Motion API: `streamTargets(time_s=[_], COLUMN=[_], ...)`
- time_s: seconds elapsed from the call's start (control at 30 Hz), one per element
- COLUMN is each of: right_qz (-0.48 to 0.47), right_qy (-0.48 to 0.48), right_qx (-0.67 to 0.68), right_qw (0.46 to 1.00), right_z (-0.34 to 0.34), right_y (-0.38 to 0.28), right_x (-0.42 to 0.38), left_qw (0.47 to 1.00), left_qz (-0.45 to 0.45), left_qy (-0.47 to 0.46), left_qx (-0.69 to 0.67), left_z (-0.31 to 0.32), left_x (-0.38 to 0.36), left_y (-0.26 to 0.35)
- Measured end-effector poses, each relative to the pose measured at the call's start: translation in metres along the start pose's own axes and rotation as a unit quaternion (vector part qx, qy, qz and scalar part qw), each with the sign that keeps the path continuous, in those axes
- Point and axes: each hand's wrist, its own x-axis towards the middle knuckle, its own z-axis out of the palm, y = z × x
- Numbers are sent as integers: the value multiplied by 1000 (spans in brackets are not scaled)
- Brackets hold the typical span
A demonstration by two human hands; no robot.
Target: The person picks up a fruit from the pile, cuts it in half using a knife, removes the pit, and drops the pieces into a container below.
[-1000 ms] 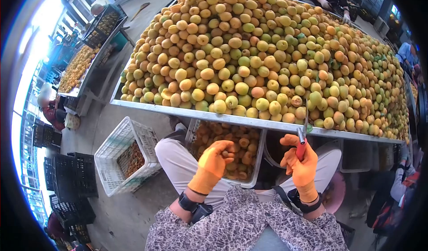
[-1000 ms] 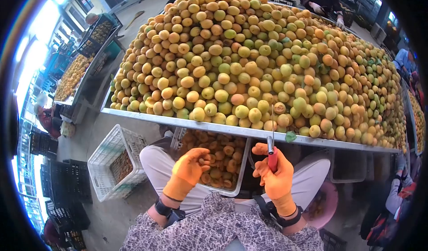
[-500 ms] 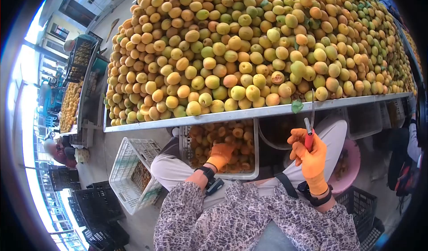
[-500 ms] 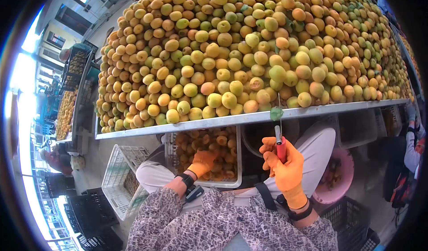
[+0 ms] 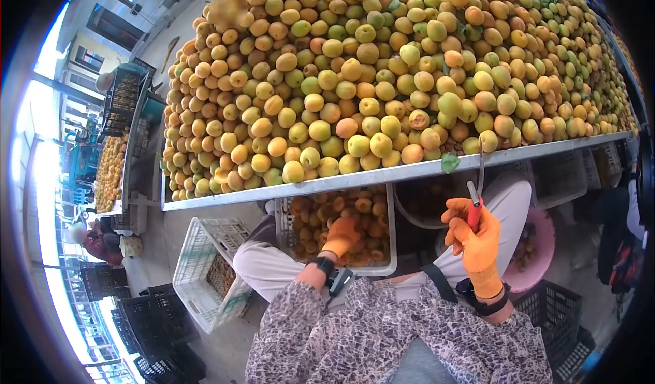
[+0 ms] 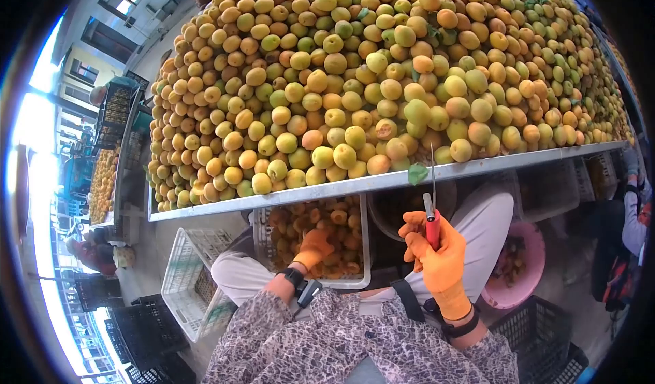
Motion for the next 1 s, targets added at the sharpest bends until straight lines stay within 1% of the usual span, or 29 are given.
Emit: streamTargets(time_s=[0.03, 0.07, 0.1, 0.13, 0.17, 0.2, 0.27, 0.3, 0.33, 0.4, 0.43, 0.47, 0.53, 0.57, 0.6, 0.67, 0.73, 0.77, 0.8, 0.83, 0.87, 0.9, 0.97, 1.0], right_qz=[1, 4, -1, -3, -6, -15, -19, -28, -26, -23, -17, -25, -1, 2, -3, 6, -1, 6, 14, 19, 15, 21, 26, 25], right_qy=[4, 7, 5, 7, 9, 5, 9, 5, 6, 9, 9, 6, 15, 19, 21, 10, 7, 7, 8, 10, 12, 11, 5, 10], right_qx=[1, 1, 2, 6, 11, 11, 5, 6, 7, 8, 13, 15, 6, 5, 8, 13, 20, 18, 17, 20, 23, 20, 12, 15], right_qw=[1000, 1000, 1000, 1000, 1000, 1000, 1000, 1000, 1000, 1000, 1000, 1000, 1000, 1000, 1000, 1000, 1000, 1000, 1000, 1000, 1000, 1000, 1000, 1000], right_z=[-1, -1, -1, -1, 0, 1, 3, 5, 7, 7, 6, 6, 8, 8, 9, 9, 9, 9, 9, 9, 9, 9, 8, 8], right_y=[-2, -4, -5, -7, -9, -10, -11, -12, -13, -14, -13, -13, -14, -13, -14, -15, -13, -13, -14, -14, -14, -15, -17, -18], right_x=[0, -1, -2, -2, -2, -2, -2, -2, -2, -1, -1, 1, 1, 2, 3, 4, 7, 7, 8, 8, 8, 8, 9, 10], left_qw=[997, 997, 986, 963, 916, 839, 785, 761, 755, 786, 813, 843, 858, 873, 857, 831, 853, 859, 887, 899, 899, 898, 922, 922], left_qz=[-37, -35, -9, 20, -32, -80, -7, 28, 54, 68, 67, 120, 111, 152, 124, 108, 96, 83, 40, 25, 8, 13, -99, -93], left_qy=[3, 7, 28, 50, -61, -170, -143, -144, -128, -75, -34, 53, 143, 242, 265, 348, 418, 440, 439, 437, 430, 432, 325, 325], left_qx=[-64, -63, -164, -263, -394, -511, -603, -631, -640, -610, -577, -522, -481, -395, -425, -422, -298, -246, -138, -29, 79, 80, 187, 189], left_z=[-12, -15, -16, -22, -45, -76, -124, -129, -136, -147, -152, -158, -179, -190, -199, -210, -226, -236, -243, -245, -245, -243, -245, -248], left_x=[-2, -6, -9, -10, -12, -15, -27, -25, -24, -24, -19, -18, -12, -3, 2, 22, 40, 49, 55, 65, 74, 81, 90, 95], left_y=[6, 11, 17, 25, 42, 66, 110, 120, 128, 133, 131, 126, 115, 104, 97, 81, 69, 67, 66, 64, 63, 63, 76, 79])
